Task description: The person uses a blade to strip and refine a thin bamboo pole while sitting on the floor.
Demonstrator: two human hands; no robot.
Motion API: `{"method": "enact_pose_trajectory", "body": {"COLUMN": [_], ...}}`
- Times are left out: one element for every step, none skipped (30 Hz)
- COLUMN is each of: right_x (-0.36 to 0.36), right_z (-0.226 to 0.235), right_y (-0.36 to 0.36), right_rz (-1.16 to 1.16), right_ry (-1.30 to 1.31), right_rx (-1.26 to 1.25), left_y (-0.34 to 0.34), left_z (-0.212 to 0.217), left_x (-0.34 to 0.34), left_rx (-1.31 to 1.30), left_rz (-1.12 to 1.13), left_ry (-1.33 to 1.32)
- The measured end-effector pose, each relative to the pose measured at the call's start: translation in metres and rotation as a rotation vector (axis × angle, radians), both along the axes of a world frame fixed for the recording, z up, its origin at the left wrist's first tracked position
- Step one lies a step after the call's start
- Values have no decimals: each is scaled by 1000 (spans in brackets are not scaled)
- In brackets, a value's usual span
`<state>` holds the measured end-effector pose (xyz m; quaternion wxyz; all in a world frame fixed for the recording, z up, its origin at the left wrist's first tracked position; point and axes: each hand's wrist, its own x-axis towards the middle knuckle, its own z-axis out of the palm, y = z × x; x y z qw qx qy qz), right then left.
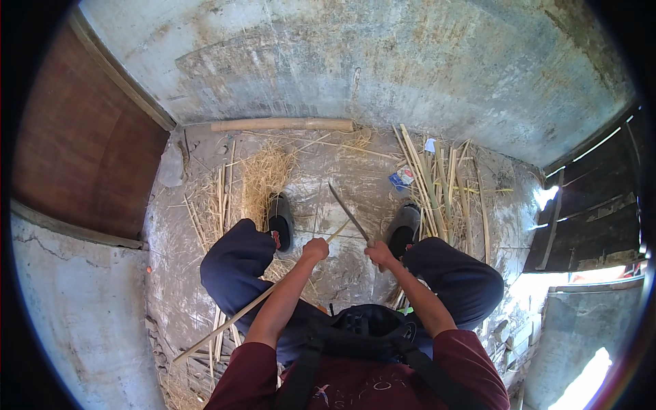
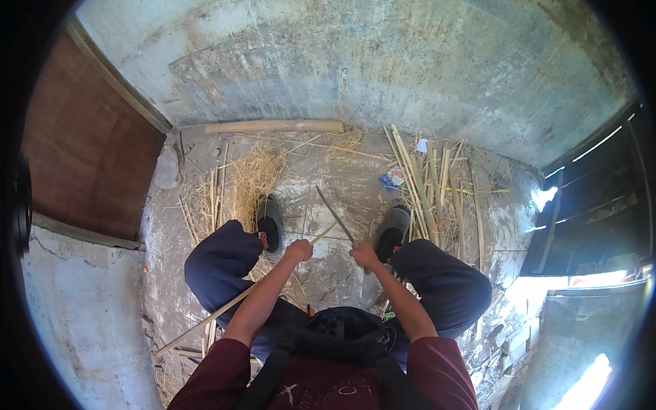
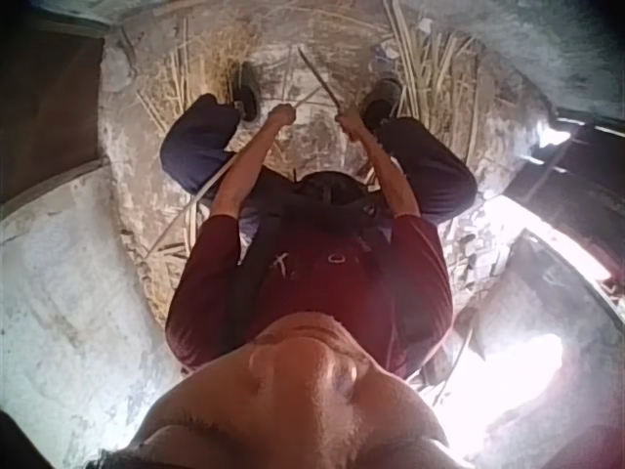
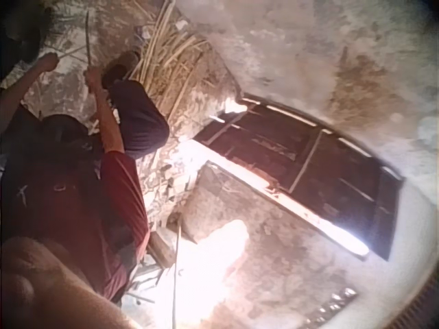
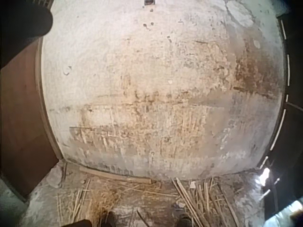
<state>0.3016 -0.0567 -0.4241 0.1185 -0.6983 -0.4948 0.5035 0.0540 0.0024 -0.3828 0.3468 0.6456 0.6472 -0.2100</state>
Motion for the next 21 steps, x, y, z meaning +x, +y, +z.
{"method": "enact_pose_trajectory", "body": {"right_x": [-7, -8, -16, -24, -36, -52, -60, -63, -67, -65, -64, -45, -20, -5, -5, 0, 2, 0, -9, -18, -18], "right_z": [1, 4, 20, 39, 64, 94, 115, 124, 129, 130, 98, 48, 3, -29, -41, -46, -52, -46, -41, -35, -22], "right_y": [4, 12, 27, 40, 50, 58, 60, 57, 55, 53, 45, 31, 11, -12, -29, -41, -36, -27, -33, -42, -34], "right_rz": [-46, -31, -5, 21, -5, -28, -57, -64, -70, -82, -92, -121, -47, 41, 71, 76, 57, 60, 62, 103, 134], "right_ry": [25, 7, -2, -10, 45, 105, 158, 175, 193, 206, 147, 58, -89, -210, -110, -28, -77, -122, -162, -253, -358], "right_rx": [26, 183, 339, 494, 597, 695, 796, 781, 767, 757, 855, 965, 837, 705, 336, -52, -78, -94, -131, -71, 13], "left_y": [-1, 0, 1, 2, 0, -5, -7, -9, -9, -8, -9, -4, -2, -5, -7, -7, -11, -5, -6, -4, -1], "left_z": [-1, -1, -3, -5, -7, -8, -8, -6, -5, -3, -3, 2, 5, -1, -14, -16, -17, -23, -29, -34, -32], "left_x": [2, 4, -1, -5, -12, -21, -24, -25, -26, -24, -23, -7, 6, 5, -8, -6, 2, -6, -20, -32, -32], "left_rx": [6, -2, -10, -20, -25, -33, -38, -49, -60, -67, -63, -50, -39, -24, 1, 9, -3, -5, -29, -86, -63], "left_rz": [-4, -11, -8, -3, 7, 24, 32, 36, 41, 39, 34, -2, -33, -64, -67, -100, -80, -87, -97, -41, -62], "left_ry": [3, -4, -4, -4, -2, 1, -2, 0, 2, 2, -4, -27, -48, -34, -6, 13, 3, -21, -41, -25, -38]}}
